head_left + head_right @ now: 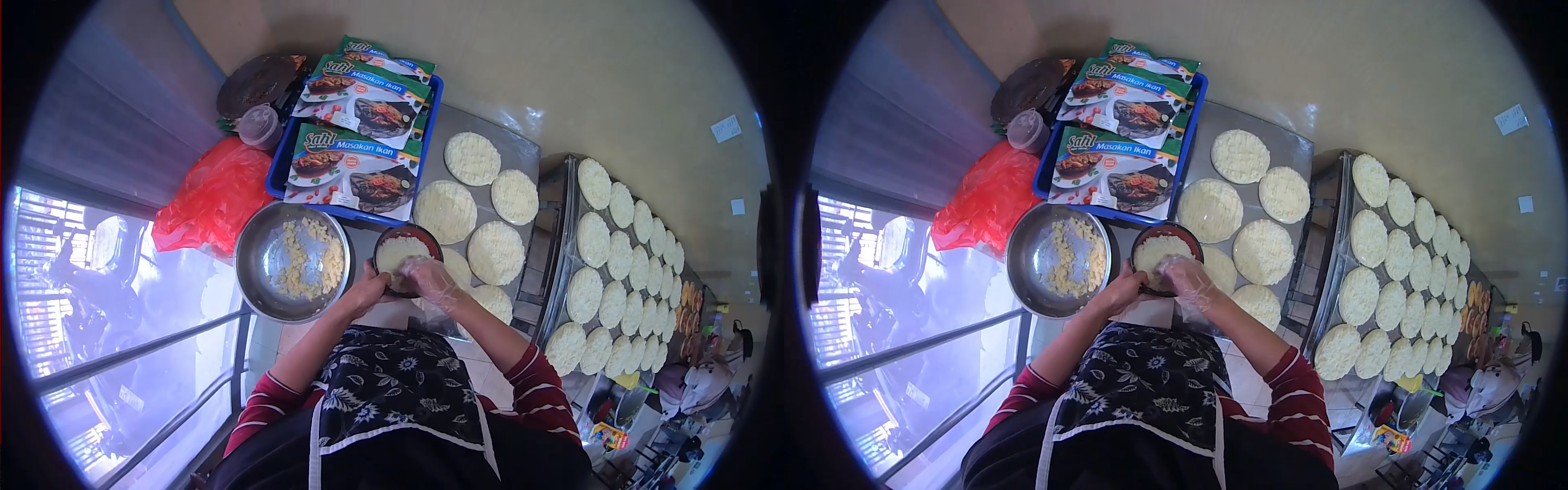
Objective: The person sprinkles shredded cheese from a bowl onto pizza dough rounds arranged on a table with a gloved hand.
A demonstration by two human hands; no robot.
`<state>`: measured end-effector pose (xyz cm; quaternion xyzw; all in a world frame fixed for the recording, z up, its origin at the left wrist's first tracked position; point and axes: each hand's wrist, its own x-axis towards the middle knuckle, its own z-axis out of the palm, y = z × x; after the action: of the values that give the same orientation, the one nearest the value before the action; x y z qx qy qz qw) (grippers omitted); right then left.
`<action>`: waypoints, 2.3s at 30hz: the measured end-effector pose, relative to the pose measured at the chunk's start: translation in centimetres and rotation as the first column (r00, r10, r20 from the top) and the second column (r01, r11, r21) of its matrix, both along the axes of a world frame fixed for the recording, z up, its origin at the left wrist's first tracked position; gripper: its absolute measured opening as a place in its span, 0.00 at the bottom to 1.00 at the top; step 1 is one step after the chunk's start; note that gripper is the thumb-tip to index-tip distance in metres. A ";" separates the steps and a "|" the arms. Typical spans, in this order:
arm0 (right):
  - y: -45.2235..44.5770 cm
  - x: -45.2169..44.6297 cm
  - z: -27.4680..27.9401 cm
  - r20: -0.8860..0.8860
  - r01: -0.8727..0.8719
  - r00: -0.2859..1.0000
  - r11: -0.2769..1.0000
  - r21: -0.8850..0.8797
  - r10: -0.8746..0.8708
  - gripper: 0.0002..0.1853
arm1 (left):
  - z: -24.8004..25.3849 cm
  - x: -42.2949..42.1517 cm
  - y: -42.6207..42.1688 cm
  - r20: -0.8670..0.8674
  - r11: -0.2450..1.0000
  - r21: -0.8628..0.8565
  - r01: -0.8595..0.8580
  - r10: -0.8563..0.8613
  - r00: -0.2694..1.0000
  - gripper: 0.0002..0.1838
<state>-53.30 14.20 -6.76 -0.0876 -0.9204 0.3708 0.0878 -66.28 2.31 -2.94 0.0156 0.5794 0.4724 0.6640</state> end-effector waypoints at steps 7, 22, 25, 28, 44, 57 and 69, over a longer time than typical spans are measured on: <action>3.6 -0.5 3.8 0.360 0.374 0.925 0.120 -0.920 -0.122 0.11 | -2.2 0.6 0.4 0.178 0.997 0.050 -0.063 0.053 0.983 0.33; 18.5 -2.5 -4.3 0.313 0.600 0.800 0.692 -0.401 -0.512 0.10 | -3.6 0.2 -0.6 0.204 0.985 0.117 -0.125 0.099 0.974 0.33; 18.3 -3.6 -4.7 0.158 0.507 0.860 0.849 -0.149 -0.485 0.09 | -2.7 -0.1 -1.0 0.219 0.986 0.102 -0.130 0.106 0.970 0.34; 17.4 -4.7 -4.2 0.133 0.453 0.889 0.884 -0.113 -0.439 0.10 | -2.5 -0.3 -1.4 0.162 0.987 0.056 -0.152 0.141 0.977 0.34; 11.9 -4.1 -2.9 0.133 0.127 0.979 0.970 0.205 -0.156 0.12 | -3.6 -0.8 -2.0 0.120 0.983 0.019 -0.184 0.180 0.976 0.32; 11.1 0.2 -2.6 0.185 0.069 0.975 0.957 0.283 -0.125 0.10 | -3.1 -0.6 -1.7 0.140 0.981 0.012 -0.193 0.189 0.972 0.32; 1.2 -0.7 2.2 0.036 -0.211 0.977 0.977 0.001 0.211 0.14 | -1.9 0.2 -1.0 0.115 0.998 0.056 -0.032 0.025 0.993 0.38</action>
<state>-53.96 15.37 -4.53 0.0040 -0.9268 0.3741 0.0315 -66.09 1.31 -4.84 -0.0005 0.5266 0.4985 0.6886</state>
